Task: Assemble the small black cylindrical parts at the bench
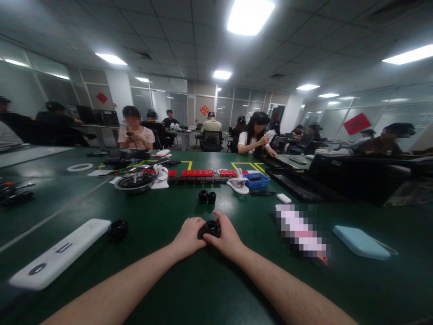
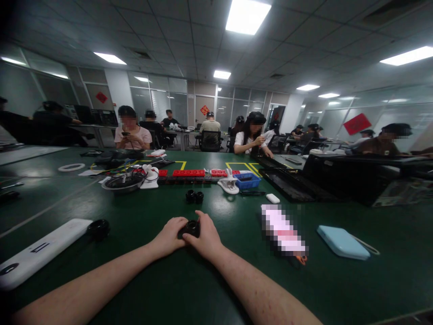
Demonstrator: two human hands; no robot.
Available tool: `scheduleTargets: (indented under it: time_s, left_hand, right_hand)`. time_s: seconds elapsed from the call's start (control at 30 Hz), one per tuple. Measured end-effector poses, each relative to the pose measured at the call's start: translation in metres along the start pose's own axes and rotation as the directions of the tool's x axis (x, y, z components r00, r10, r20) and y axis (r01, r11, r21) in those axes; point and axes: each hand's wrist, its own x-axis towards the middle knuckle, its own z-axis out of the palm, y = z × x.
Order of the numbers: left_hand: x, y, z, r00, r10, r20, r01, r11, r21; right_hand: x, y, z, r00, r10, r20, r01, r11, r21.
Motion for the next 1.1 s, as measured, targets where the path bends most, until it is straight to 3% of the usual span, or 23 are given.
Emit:
scheduleTargets:
  time_s: [0.27,0.57,0.83,1.1]
  left_hand:
    - [0.0007,-0.0018,0.002,0.999,0.03,-0.024,-0.03,1.0,-0.002]
    - [0.0003,-0.0023,0.0028,1.0,0.019,-0.015,-0.019,1.0,-0.01]
    - [0.0001,-0.0005,0.0016,1.0,0.014,-0.015,-0.014,1.0,-0.008]
    - [0.0002,0.0001,0.0,1.0,-0.001,0.009,0.001,1.0,-0.012]
  right_hand:
    - [-0.0016,0.005,-0.0033,0.992,-0.104,0.07,0.092,0.984,0.153]
    - [0.0021,0.0042,0.0031,0.996,-0.005,-0.087,0.006,1.0,0.008]
    - [-0.0003,0.0041,-0.0014,0.993,-0.104,0.054,0.091,0.976,0.198]
    - [0.0018,0.0022,0.0014,1.0,-0.002,0.002,0.002,0.999,0.053]
